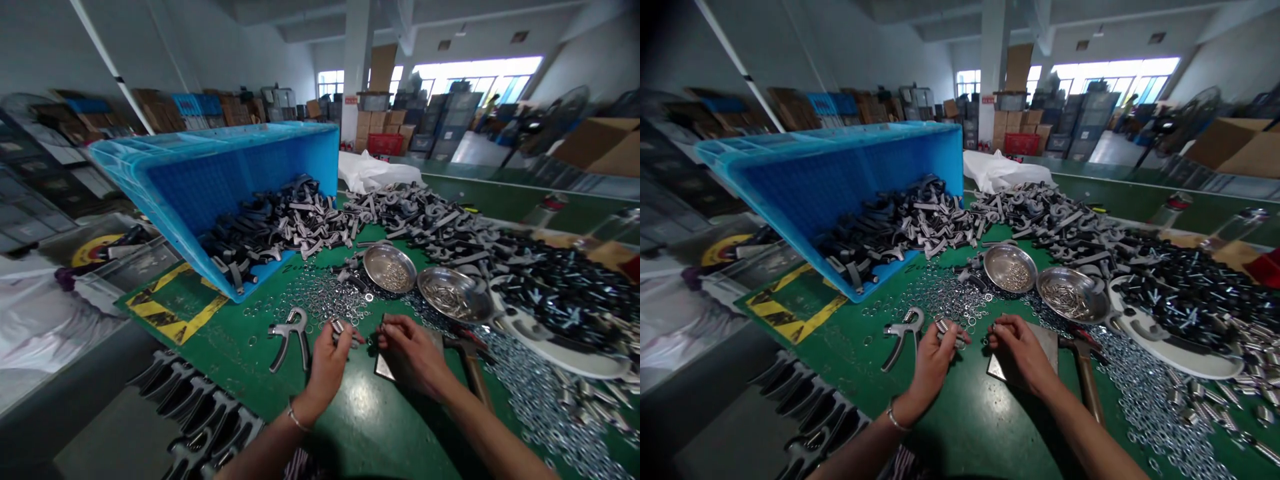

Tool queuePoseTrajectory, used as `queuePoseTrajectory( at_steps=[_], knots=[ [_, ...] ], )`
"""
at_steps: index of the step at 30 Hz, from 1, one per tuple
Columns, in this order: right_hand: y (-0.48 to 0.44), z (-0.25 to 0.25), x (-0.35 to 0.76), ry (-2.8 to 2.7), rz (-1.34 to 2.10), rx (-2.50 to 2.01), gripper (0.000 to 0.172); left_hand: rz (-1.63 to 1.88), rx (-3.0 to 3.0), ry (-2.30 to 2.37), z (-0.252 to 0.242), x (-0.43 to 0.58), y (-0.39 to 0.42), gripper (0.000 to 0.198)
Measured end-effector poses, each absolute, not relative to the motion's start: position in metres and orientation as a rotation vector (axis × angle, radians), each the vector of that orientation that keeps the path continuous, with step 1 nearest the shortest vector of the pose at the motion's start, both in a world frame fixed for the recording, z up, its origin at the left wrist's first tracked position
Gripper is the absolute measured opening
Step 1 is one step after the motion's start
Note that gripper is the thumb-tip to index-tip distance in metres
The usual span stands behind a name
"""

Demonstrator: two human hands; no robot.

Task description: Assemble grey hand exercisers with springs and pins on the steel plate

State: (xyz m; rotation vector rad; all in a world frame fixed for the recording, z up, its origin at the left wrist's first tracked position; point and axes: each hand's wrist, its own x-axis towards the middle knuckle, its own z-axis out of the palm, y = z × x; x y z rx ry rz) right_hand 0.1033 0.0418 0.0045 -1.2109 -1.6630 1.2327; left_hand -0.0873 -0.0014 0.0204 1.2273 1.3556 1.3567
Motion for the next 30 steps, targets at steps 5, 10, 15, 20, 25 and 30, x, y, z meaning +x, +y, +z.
queuePoseTrajectory(
  at_steps=[5, 10, 15, 20, 25, 30],
  knots=[
    [0.000, 0.007, 0.108, -0.698, 1.855, -0.959, 0.029, 1.294, 1.512, 1.143, 0.021, -0.043, 0.014, 0.024],
    [-0.007, 0.007, 0.113, -0.502, 1.976, -0.900, 0.023, 1.173, 1.628, 1.229, 0.018, -0.031, 0.007, 0.022],
    [-0.010, 0.010, 0.120, -0.751, 1.829, -0.957, 0.026, 1.154, 1.545, 1.283, 0.018, -0.024, 0.001, 0.022],
    [-0.019, 0.013, 0.136, -1.296, 1.329, -1.150, 0.022, 1.096, 1.496, 1.249, 0.029, -0.017, -0.005, 0.025],
    [-0.022, 0.008, 0.146, -1.900, 0.702, -1.132, 0.025, 1.038, 1.423, 1.124, 0.039, -0.019, -0.009, 0.027],
    [-0.026, 0.003, 0.151, -2.166, 0.648, -1.234, 0.046, 1.085, 1.298, 1.258, 0.023, -0.016, 0.000, 0.036]
  ],
)
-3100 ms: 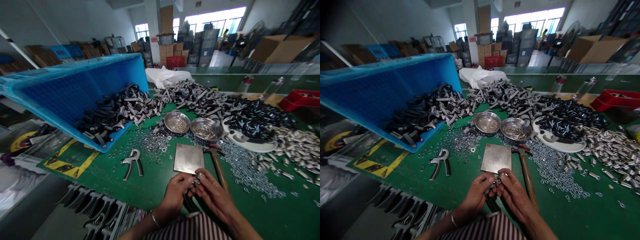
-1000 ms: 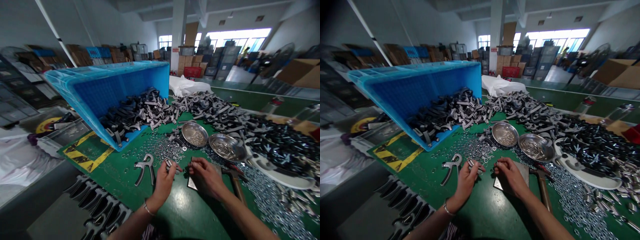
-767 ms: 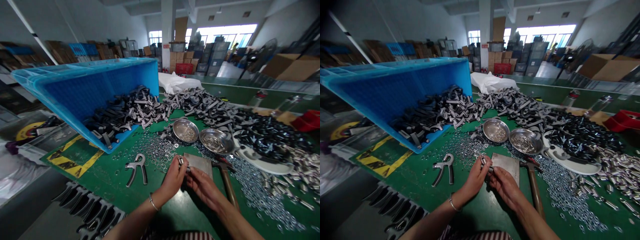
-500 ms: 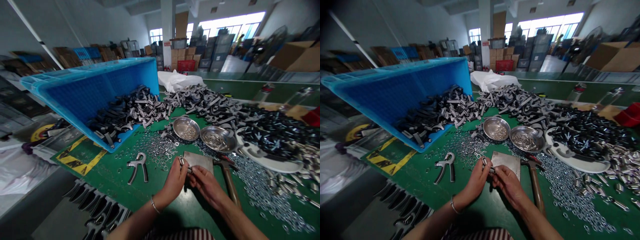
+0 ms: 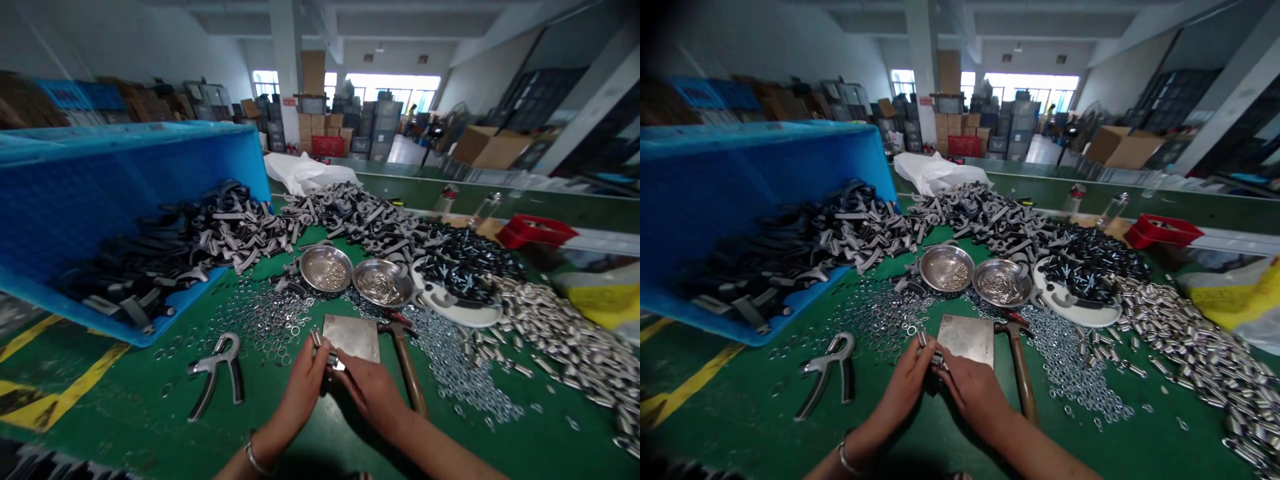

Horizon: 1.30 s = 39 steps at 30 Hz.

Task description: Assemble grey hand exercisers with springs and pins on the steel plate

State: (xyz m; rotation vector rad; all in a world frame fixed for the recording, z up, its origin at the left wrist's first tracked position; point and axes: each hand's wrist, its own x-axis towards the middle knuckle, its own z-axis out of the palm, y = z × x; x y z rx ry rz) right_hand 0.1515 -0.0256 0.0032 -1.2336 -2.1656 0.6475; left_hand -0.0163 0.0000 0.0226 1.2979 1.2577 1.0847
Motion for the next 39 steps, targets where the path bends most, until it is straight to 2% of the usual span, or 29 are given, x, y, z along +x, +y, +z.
queuePoseTrajectory(
  at_steps=[3, 6, 10, 16, 18, 21, 26, 30, 35, 39],
  knots=[
    [-0.018, 0.005, 0.200, -2.253, 0.683, -1.378, 0.045, 1.057, 1.234, 1.249, 0.014, -0.014, 0.008, 0.043],
    [0.012, 0.011, 0.281, -2.033, 0.364, -1.859, 0.032, 1.089, 1.187, 1.246, 0.012, -0.011, 0.017, 0.045],
    [0.082, 0.019, 0.366, -1.773, 0.167, -2.204, 0.026, 1.092, 1.121, 1.253, 0.015, 0.010, 0.021, 0.047],
    [0.145, 0.027, 0.381, -1.590, 0.172, -2.408, 0.024, 1.033, 1.136, 1.123, 0.022, 0.031, 0.011, 0.045],
    [0.137, 0.031, 0.377, -1.576, 0.177, -2.382, 0.028, 1.067, 1.117, 1.156, 0.022, 0.020, 0.010, 0.043],
    [0.096, 0.037, 0.360, -1.581, 0.193, -2.257, 0.044, 1.100, 1.085, 1.206, 0.022, 0.003, 0.010, 0.040],
    [-0.007, 0.046, 0.274, -1.728, 0.625, -1.616, 0.036, 1.042, 1.095, 1.128, 0.026, 0.012, 0.008, 0.039],
    [-0.042, 0.050, 0.220, -1.830, 0.580, -1.469, 0.022, 1.021, 1.153, 1.106, 0.031, 0.022, 0.006, 0.038],
    [-0.045, 0.044, 0.205, -1.981, 0.548, -1.283, 0.018, 0.986, 1.236, 1.057, 0.035, 0.010, -0.002, 0.036],
    [-0.050, 0.033, 0.189, -1.841, 0.765, -1.312, 0.015, 0.994, 1.302, 1.051, 0.039, 0.006, -0.009, 0.032]
  ],
)
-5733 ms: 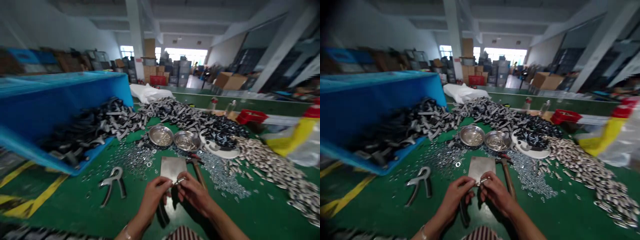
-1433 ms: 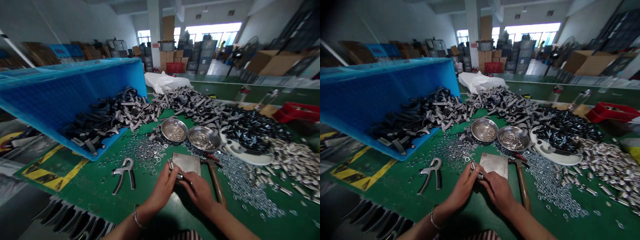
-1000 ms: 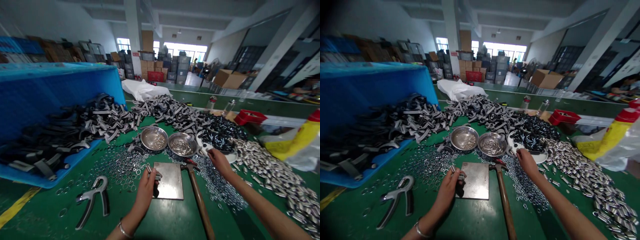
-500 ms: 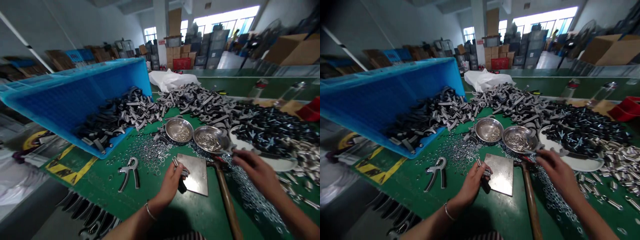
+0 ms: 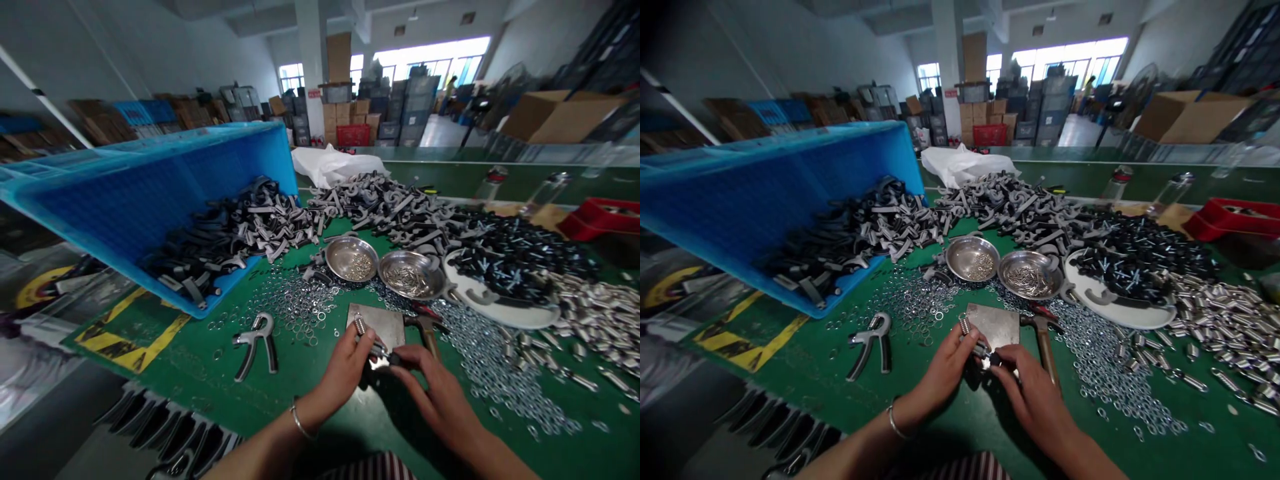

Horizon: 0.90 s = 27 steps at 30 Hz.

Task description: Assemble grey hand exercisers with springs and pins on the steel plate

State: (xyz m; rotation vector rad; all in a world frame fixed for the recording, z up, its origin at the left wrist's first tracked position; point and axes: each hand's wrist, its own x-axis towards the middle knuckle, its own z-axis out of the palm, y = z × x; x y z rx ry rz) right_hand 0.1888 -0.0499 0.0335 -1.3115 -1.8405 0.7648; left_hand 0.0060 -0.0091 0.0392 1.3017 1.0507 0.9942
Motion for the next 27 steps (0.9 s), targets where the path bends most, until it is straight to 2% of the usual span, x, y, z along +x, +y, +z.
queuePoseTrajectory(
  at_steps=[3, 7, 9, 12, 18, 22, 24, 27],
  knots=[
    [-0.054, 0.032, 0.181, -1.622, 0.963, -1.370, 0.017, 0.968, 1.332, 1.052, 0.044, 0.006, -0.012, 0.028],
    [-0.053, 0.038, 0.179, -1.635, 1.000, -1.225, 0.018, 0.946, 1.451, 1.094, 0.047, 0.004, -0.015, 0.025],
    [-0.051, 0.040, 0.174, -1.413, 1.285, -1.174, 0.020, 0.946, 1.567, 1.121, 0.045, 0.002, -0.016, 0.023],
    [-0.051, 0.039, 0.161, -0.925, 1.826, -1.062, 0.033, 0.930, 1.748, 1.185, 0.039, -0.002, -0.015, 0.020],
    [-0.061, 0.030, 0.151, -0.940, 2.050, -0.959, 0.037, 0.847, 1.874, 1.039, 0.041, -0.016, -0.011, 0.023],
    [-0.063, 0.025, 0.155, -1.021, 2.353, -0.943, 0.068, 0.780, 1.857, 0.971, 0.040, -0.025, -0.009, 0.025],
    [-0.060, 0.024, 0.157, -1.370, 2.109, -1.196, 0.072, 0.800, 1.783, 1.017, 0.033, -0.027, -0.010, 0.027],
    [-0.055, 0.025, 0.159, -1.907, 1.182, -1.513, 0.055, 0.852, 1.654, 1.072, 0.023, -0.026, -0.012, 0.028]
  ],
)
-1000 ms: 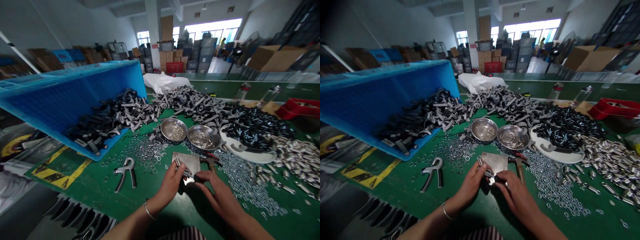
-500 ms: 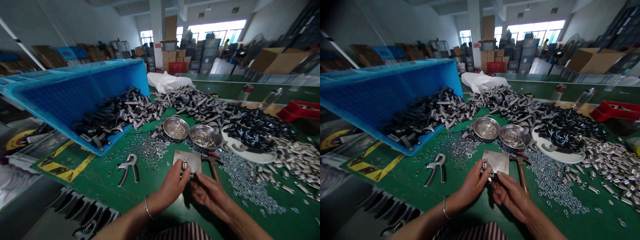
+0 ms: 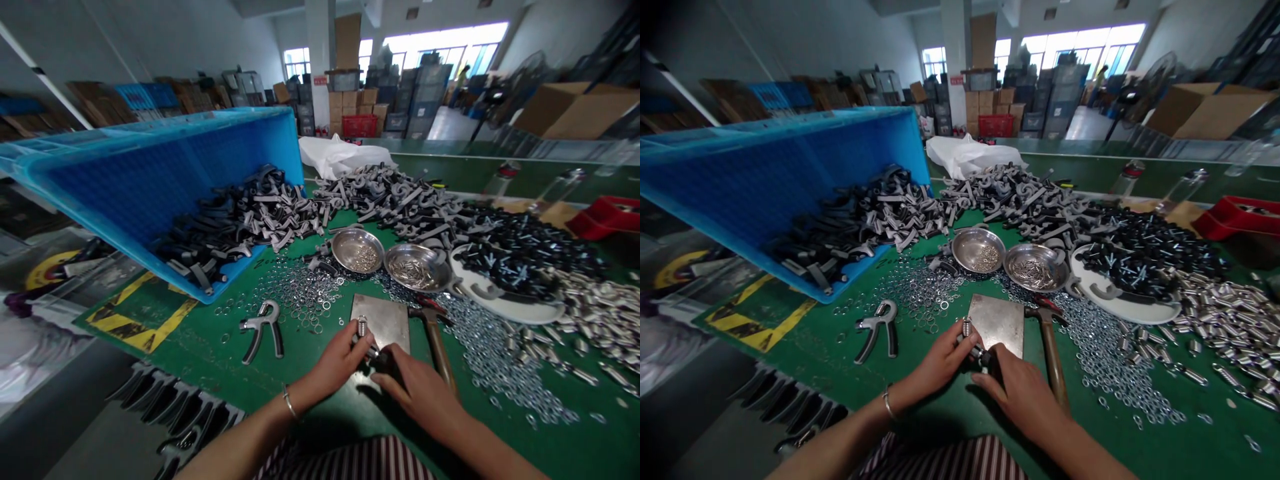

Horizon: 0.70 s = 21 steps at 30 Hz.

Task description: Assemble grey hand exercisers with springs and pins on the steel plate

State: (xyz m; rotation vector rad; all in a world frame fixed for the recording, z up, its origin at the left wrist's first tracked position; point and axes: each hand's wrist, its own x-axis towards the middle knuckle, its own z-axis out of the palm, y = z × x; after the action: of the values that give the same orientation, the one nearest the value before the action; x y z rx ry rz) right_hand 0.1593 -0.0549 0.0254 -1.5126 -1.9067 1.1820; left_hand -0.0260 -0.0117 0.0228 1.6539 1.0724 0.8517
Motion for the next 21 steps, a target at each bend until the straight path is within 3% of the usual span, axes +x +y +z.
queuePoseTrajectory(
  at_steps=[2, 4, 10, 12, 14, 16, 20, 21],
  knots=[
    [-0.053, 0.026, 0.158, -2.042, 0.774, -1.541, 0.048, 0.868, 1.616, 1.094, 0.022, -0.026, -0.014, 0.028],
    [-0.054, 0.026, 0.152, -2.001, 0.831, -1.488, 0.049, 0.871, 1.636, 1.079, 0.026, -0.028, -0.016, 0.028],
    [-0.061, 0.022, 0.139, -1.307, 2.153, -1.161, 0.070, 0.784, 1.891, 0.949, 0.034, -0.037, -0.018, 0.022],
    [-0.058, 0.024, 0.143, -1.413, 2.017, -1.219, 0.066, 0.777, 1.846, 1.019, 0.027, -0.037, -0.017, 0.023],
    [-0.054, 0.026, 0.147, -1.585, 1.540, -1.338, 0.053, 0.822, 1.732, 1.094, 0.021, -0.035, -0.017, 0.026],
    [-0.053, 0.025, 0.148, -1.600, 1.331, -1.357, 0.047, 0.881, 1.644, 1.088, 0.019, -0.035, -0.018, 0.028],
    [-0.055, 0.020, 0.149, -1.410, 2.111, -1.075, 0.068, 0.824, 1.787, 0.943, 0.025, -0.037, -0.020, 0.025],
    [-0.055, 0.019, 0.150, -1.417, 2.167, -1.053, 0.069, 0.778, 1.837, 0.930, 0.026, -0.037, -0.020, 0.025]
  ],
)
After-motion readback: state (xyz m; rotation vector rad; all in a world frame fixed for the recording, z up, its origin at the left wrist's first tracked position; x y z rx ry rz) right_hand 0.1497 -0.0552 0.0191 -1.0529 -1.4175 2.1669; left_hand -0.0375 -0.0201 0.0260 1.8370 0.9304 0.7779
